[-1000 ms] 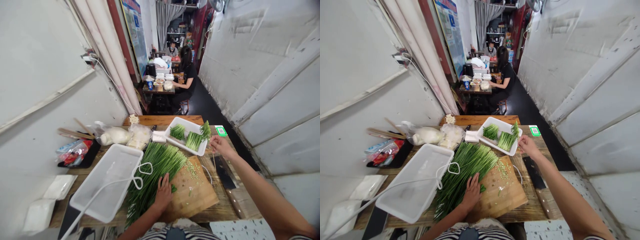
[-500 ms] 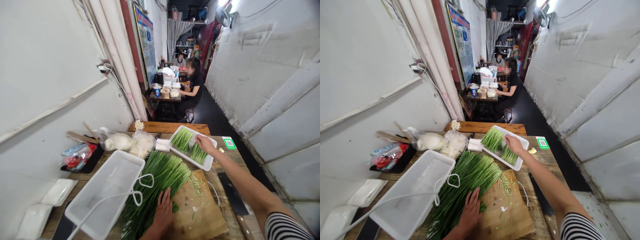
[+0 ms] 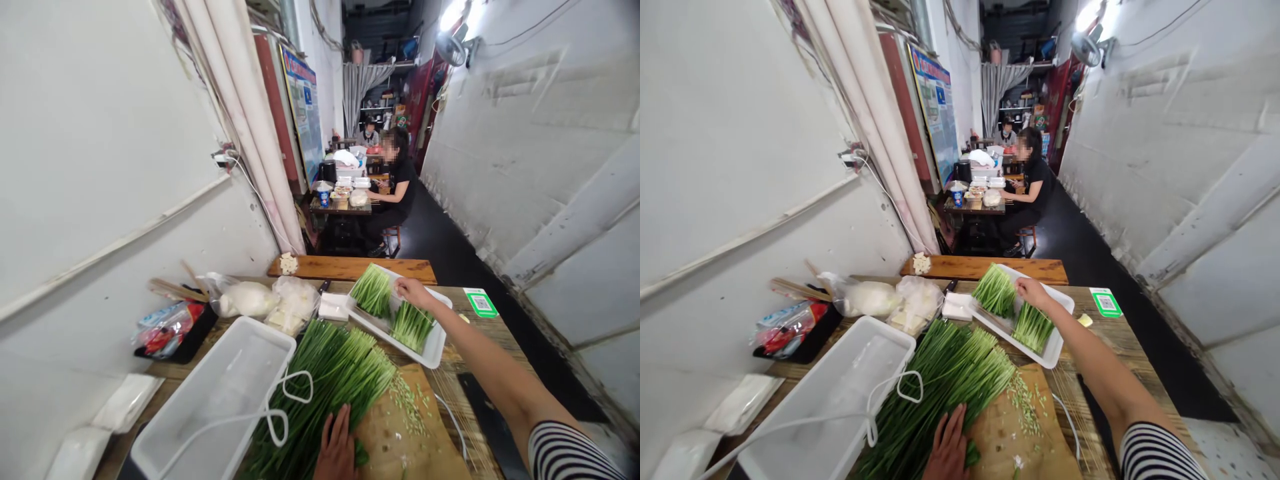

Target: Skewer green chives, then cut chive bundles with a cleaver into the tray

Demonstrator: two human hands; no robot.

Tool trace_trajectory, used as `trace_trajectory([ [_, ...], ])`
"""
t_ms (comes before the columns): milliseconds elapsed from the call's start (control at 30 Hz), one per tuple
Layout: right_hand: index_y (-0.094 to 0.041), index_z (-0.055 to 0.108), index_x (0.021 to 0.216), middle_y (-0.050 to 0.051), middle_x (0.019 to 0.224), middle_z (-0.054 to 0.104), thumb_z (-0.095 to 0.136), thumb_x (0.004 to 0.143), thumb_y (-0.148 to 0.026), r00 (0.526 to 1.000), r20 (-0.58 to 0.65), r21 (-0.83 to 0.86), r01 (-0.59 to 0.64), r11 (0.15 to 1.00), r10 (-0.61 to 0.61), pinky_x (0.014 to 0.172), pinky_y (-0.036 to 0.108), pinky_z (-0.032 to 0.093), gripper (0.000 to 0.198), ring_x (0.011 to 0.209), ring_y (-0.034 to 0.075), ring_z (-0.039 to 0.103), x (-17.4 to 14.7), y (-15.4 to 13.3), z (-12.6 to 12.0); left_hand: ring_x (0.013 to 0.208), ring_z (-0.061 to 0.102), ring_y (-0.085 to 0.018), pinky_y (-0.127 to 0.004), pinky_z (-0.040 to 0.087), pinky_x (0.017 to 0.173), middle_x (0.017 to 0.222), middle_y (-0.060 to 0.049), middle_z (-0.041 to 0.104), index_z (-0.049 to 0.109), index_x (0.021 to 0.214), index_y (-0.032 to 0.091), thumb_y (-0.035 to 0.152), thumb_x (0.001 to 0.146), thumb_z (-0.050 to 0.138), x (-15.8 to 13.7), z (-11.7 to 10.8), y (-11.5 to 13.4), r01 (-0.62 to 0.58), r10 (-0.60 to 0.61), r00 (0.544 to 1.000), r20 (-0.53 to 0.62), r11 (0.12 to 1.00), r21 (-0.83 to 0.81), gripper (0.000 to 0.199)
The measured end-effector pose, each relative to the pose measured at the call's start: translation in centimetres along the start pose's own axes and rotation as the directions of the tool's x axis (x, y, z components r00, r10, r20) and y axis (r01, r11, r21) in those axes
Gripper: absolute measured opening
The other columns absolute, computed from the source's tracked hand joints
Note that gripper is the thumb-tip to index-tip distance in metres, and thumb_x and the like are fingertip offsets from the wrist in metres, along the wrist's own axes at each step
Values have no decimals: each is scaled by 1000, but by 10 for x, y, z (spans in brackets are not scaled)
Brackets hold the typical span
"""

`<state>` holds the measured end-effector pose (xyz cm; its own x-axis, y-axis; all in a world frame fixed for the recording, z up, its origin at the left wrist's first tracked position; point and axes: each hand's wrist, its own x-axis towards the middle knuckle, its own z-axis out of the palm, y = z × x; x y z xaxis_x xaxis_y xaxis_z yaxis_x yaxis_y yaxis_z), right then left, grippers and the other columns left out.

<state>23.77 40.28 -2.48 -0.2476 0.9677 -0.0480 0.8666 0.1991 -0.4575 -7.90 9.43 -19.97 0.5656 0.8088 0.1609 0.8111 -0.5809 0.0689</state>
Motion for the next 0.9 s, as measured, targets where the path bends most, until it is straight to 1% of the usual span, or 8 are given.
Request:
trace_trajectory([
  [133, -12, 67, 82, 2, 75, 68, 51, 87, -13, 990, 82, -83, -105, 991, 112, 72, 24, 46, 17, 71, 13, 61, 21, 16, 11, 140, 33, -24, -41, 6, 121, 139, -11, 54, 64, 77, 21, 33, 74, 59, -3, 14, -3, -15, 23, 990, -137, 998, 59, 13],
  [200, -12, 66, 91, 3, 88, 67, 57, 91, -23, 981, 96, -141, -157, 978, 171, 77, 30, 50, 15, 80, 14, 63, 31, 22, 22, 141, 31, -24, -43, 6, 121, 137, -10, 56, 64, 77, 21, 31, 74, 57, -3, 18, -4, -10, 22, 990, -142, 996, 87, 13],
  [267, -14, 63, 104, 6, 104, 65, 58, 92, -33, 973, 94, -187, -190, 964, 210, 82, 35, 53, 23, 90, 16, 62, 39, 25, 33, 141, 32, -24, -44, 9, 121, 135, -9, 58, 66, 77, 21, 28, 76, 56, -2, 21, -4, -8, 29, 986, -162, 992, 124, 12],
  [433, -15, 59, 117, 8, 116, 60, 58, 92, -35, 962, 77, -259, -234, 937, 262, 86, 38, 53, 32, 100, 19, 61, 48, 24, 49, 143, 29, -19, -38, 2, 122, 130, -7, 62, 65, 73, 23, 23, 79, 53, 1, 23, -6, -8, 64, 953, -297, 983, 185, 14],
  [567, -13, 59, 116, 9, 114, 61, 59, 92, -36, 957, 52, -293, -260, 920, 287, 85, 39, 52, 34, 99, 19, 61, 47, 14, 42, 141, 33, -23, -41, 4, 121, 139, -11, 54, 66, 79, 21, 34, 78, 57, -1, 12, -4, -15, 29, 990, -140, 995, 100, 15],
  [633, -11, 61, 113, 13, 114, 62, 56, 93, -33, 960, 23, -306, -259, 916, 279, 86, 36, 50, 31, 100, 20, 61, 38, 7, 36, 140, 35, -28, -49, 12, 119, 145, -15, 46, 66, 83, 18, 37, 76, 60, -1, 1, 0, 11, -12, 1000, 1, 1000, 28, 21],
  [733, -11, 65, 106, 18, 113, 64, 44, 97, -28, 975, 14, -316, -206, 926, 221, 86, 30, 44, 29, 102, 22, 60, 10, -5, 29, 141, 31, -33, -56, 24, 114, 150, -19, 36, 67, 93, 13, 38, 76, 60, 2, -15, 5, 71, -62, 984, 164, 996, -51, 30],
  [900, -19, 71, 90, 10, 99, 71, 52, 90, -26, 987, 150, -301, -15, 953, 63, 85, 27, 41, 20, 97, 22, 62, -53, -24, 37, 143, 27, -32, -56, 28, 112, 152, -20, 32, 66, 96, 13, 40, 80, 60, 6, -28, 8, 100, -76, 973, 217, 990, -102, 32],
])
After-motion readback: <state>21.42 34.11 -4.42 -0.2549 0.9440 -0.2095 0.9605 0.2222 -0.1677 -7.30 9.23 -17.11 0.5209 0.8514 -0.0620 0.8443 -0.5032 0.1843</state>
